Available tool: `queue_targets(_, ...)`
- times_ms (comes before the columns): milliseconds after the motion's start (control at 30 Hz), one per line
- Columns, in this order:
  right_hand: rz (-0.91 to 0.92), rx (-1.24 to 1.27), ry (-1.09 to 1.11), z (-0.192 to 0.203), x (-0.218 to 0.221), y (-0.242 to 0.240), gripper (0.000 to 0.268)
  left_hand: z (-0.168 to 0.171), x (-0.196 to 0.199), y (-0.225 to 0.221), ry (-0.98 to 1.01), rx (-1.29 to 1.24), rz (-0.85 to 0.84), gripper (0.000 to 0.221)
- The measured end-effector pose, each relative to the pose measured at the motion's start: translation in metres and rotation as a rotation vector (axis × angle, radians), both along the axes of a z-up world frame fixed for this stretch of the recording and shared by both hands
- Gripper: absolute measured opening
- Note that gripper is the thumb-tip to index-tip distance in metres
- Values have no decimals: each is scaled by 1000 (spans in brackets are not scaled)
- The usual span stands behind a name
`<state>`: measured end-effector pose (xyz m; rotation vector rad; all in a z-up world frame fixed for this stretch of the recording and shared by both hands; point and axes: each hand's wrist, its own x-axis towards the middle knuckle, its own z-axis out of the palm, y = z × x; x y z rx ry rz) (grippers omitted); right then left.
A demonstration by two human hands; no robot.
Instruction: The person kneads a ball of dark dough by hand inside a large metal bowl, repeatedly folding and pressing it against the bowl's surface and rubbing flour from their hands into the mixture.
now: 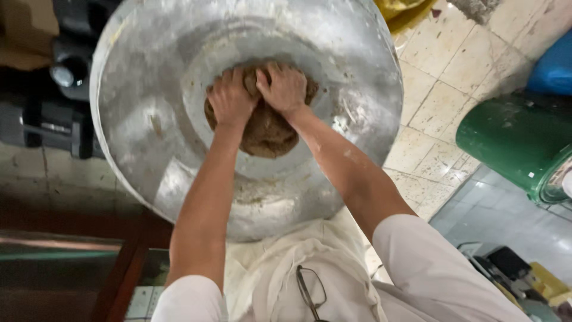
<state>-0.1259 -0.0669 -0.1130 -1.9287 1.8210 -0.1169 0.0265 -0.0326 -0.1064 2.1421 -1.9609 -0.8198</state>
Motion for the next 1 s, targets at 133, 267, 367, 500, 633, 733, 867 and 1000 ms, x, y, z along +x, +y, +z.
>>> queue_targets(133,103,-59,-243,40,-27,32,45,57,-1,20,94,-160,-30,61)
queue_targets(267,351,-214,-264,130,-71,153,52,159,0,127,144,-23,-151,88)
queue_targets(367,271,-222,-227,142,-68,179,33,157,-3,136,57,-61,-199,92)
queue_targets(500,312,-213,-140,109,-26,171,53,113,-23,151,-132,-52,-350,77)
queue_targets(633,295,-337,-234,66,-20,134,43,57,-18,140,-61,-65,-219,63)
queue_targets(733,278,-357,-233,35,-19,102,39,21,-15,116,-77,-113,-177,56)
queue_targets(867,188,-263,-65,0,-6,78,30,1,-14,93,-73,-25,-58,52)
queue_targets(1000,80,-36,69,-7,3,55,41,10,-15,62,-82,57,-27,60)
